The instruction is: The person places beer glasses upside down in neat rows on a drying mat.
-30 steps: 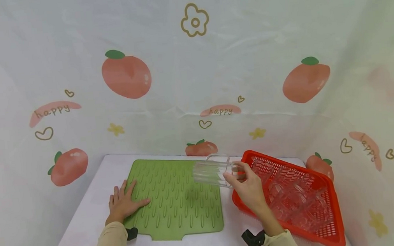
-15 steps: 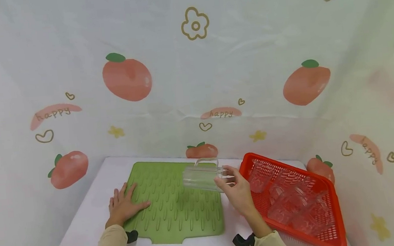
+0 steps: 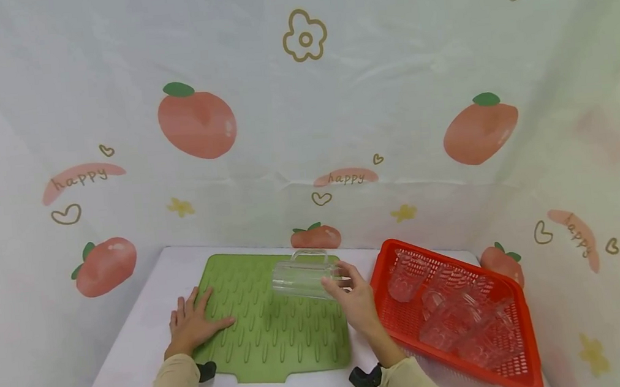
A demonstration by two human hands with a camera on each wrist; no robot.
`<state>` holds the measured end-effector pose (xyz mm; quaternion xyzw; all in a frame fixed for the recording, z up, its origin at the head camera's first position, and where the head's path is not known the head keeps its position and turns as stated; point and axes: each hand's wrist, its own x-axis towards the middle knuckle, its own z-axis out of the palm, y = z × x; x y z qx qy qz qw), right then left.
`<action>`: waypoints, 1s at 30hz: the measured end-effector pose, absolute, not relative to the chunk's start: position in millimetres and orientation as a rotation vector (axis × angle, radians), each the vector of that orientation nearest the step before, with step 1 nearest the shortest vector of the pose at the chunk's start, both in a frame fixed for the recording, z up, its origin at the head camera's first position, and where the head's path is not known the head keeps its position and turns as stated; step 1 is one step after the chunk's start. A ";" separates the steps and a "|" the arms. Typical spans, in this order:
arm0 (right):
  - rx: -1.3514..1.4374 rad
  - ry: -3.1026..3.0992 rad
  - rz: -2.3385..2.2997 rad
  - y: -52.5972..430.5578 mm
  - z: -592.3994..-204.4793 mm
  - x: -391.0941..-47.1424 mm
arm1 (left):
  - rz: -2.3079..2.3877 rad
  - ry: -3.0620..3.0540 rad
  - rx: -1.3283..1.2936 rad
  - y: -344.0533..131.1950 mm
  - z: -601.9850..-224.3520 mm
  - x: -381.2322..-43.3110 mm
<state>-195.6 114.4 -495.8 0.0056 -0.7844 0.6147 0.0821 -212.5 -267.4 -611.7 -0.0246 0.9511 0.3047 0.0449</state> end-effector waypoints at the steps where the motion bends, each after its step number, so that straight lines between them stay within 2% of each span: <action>1: 0.015 -2.340 1.846 112.7 -496.1 -196.0 | 0.925 2.901 -0.074 -267.3 -611.0 -212.7; 16: -0.032 -2.311 1.890 102.9 -501.0 -197.5 | 0.859 2.899 -0.082 -263.9 -606.8 -217.3; 30: -0.039 -2.369 1.846 102.4 -508.4 -201.7 | 0.930 2.935 -0.072 -247.6 -569.6 -216.3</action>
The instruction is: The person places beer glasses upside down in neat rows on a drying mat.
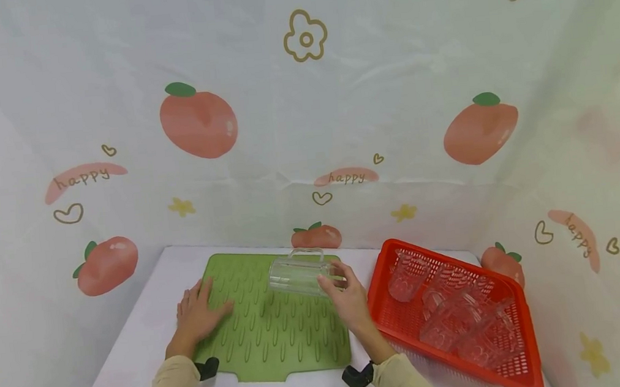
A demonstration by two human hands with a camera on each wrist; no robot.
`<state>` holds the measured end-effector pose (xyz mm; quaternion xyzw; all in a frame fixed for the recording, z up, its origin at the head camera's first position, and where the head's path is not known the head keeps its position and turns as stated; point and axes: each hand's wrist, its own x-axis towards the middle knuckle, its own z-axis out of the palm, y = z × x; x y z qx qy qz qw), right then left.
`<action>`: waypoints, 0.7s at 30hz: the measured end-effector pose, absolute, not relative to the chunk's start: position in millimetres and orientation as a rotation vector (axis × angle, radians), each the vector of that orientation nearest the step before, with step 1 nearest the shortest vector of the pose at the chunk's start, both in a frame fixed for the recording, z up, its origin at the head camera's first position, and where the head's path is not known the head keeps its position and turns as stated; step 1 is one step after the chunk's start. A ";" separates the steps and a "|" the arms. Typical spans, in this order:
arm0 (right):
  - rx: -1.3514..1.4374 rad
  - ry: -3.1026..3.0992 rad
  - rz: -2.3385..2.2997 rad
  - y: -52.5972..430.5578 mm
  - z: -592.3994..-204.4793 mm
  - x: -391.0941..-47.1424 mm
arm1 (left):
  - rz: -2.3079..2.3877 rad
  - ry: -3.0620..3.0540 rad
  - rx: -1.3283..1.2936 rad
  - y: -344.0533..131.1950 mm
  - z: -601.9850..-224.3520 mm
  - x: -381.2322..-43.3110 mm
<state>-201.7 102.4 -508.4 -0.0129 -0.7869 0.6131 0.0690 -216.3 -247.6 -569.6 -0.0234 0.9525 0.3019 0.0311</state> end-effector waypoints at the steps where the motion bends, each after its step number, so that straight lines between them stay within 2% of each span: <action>1: -0.038 -2.377 1.843 102.2 -508.5 -201.9 | 0.973 2.947 -0.063 -245.2 -566.8 -217.1; 10: 0.025 -2.382 1.896 97.9 -507.7 -203.7 | 1.487 2.807 0.104 -206.9 -527.9 -221.5; 21: 0.043 -2.389 1.952 85.0 -513.3 -208.3 | 1.726 2.648 0.338 -168.9 -505.3 -216.3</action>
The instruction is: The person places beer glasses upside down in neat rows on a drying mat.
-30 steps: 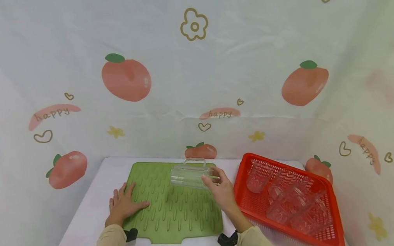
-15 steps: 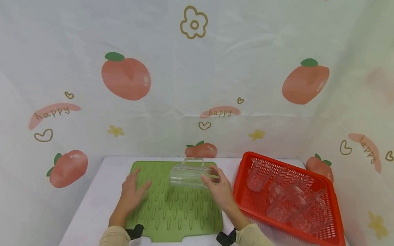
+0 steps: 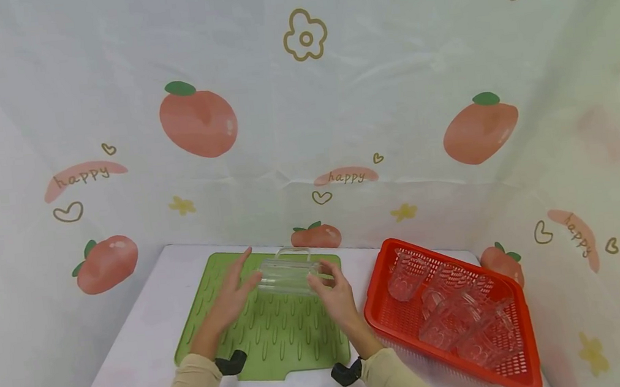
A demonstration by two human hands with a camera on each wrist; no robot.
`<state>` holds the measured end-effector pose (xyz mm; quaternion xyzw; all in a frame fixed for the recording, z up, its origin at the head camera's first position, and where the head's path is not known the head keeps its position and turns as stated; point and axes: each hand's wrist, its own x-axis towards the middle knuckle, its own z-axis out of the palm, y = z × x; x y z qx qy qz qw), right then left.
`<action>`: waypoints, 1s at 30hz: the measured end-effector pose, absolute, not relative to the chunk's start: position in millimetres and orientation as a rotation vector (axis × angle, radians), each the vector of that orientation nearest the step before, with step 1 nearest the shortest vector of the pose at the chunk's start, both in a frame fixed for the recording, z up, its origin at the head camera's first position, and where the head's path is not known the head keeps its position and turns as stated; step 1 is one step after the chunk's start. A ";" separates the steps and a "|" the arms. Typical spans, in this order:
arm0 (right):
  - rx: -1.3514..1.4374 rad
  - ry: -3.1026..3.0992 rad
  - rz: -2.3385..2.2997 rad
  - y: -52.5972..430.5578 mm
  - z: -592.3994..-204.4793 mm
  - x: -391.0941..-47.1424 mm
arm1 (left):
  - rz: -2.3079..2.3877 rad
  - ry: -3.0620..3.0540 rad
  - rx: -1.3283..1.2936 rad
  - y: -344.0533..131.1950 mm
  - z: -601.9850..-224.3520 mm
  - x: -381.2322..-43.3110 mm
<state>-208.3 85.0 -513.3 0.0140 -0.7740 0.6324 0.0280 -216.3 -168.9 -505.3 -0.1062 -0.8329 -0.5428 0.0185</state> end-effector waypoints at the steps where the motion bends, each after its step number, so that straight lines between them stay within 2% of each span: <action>1: 0.047 -2.386 1.953 83.6 -514.8 -209.0 | -1.718 -2.574 -0.341 -167.1 -505.0 -215.8; 8: 0.053 -2.385 1.996 74.0 -516.5 -210.8 | -1.856 -2.540 -0.323 -160.0 -505.2 -215.4; 17: 0.133 -2.354 2.080 67.1 -499.8 -202.6 | -1.874 -2.540 -0.342 -156.6 -506.7 -216.9; 30: 0.142 -2.335 2.113 62.6 -522.1 -205.8 | -1.824 -2.465 -0.409 -150.1 -507.1 -216.4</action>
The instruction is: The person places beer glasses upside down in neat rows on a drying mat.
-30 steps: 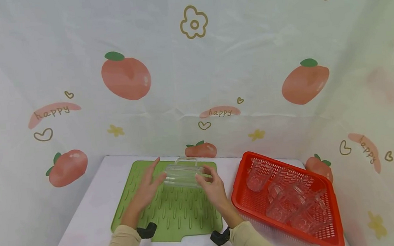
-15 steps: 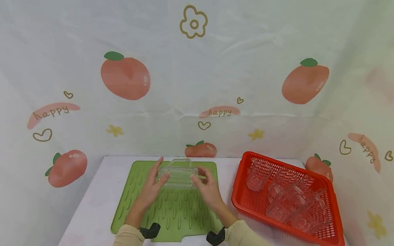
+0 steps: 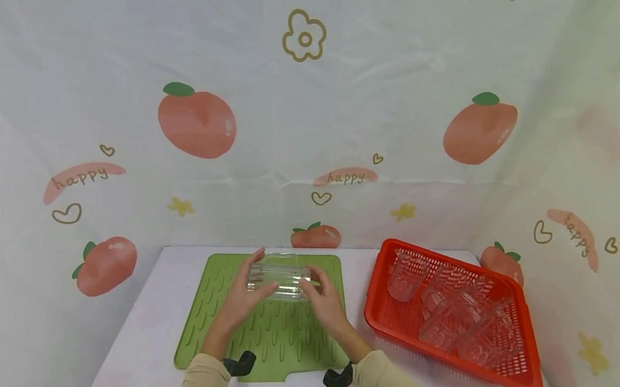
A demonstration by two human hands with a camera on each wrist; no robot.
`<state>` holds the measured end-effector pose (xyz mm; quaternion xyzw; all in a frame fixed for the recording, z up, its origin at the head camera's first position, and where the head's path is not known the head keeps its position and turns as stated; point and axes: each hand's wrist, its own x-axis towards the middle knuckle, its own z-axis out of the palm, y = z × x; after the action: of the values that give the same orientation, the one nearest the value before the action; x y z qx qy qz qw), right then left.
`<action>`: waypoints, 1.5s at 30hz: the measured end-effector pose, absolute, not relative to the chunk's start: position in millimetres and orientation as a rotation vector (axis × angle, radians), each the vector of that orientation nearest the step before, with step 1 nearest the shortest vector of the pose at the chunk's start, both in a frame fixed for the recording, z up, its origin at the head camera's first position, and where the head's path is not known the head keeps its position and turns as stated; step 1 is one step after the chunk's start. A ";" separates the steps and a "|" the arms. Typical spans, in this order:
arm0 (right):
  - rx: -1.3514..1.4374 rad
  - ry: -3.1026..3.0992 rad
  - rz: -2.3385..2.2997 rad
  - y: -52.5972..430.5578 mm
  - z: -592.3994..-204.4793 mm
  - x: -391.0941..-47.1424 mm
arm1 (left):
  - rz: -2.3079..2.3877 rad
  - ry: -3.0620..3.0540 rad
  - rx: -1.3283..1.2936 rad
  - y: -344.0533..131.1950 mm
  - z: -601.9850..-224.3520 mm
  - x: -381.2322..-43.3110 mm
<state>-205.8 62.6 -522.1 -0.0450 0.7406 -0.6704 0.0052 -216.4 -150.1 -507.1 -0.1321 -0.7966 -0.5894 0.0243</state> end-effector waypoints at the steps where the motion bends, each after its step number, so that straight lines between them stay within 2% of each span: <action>1: -0.142 2.317 -2.090 63.0 -521.5 -205.2 | -1.821 -2.458 -0.418 -149.9 -507.4 -216.4; 10: -0.158 2.290 -2.040 65.8 -517.1 -203.5 | -1.791 -2.451 -0.407 -148.6 -505.6 -215.8; 18: -0.167 2.413 -1.778 71.2 -508.6 -200.2 | -1.786 -2.393 -0.427 -149.1 -501.7 -215.5; 29: -0.351 2.649 -1.473 84.1 -497.5 -195.0 | -1.595 -2.335 -0.491 -155.8 -494.6 -218.2; 38: -0.519 2.962 -1.119 99.0 -492.6 -195.1 | -1.508 -2.437 -0.273 -164.4 -495.7 -221.0; 45: -0.510 3.124 -0.866 106.7 -487.2 -194.9 | -1.391 -2.455 -0.211 -174.5 -499.9 -223.5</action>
<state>-194.9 106.7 -487.2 -0.1551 0.9496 -0.2633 -0.0698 -223.5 -174.5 -499.9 -0.0737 -0.8571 -0.4857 0.1551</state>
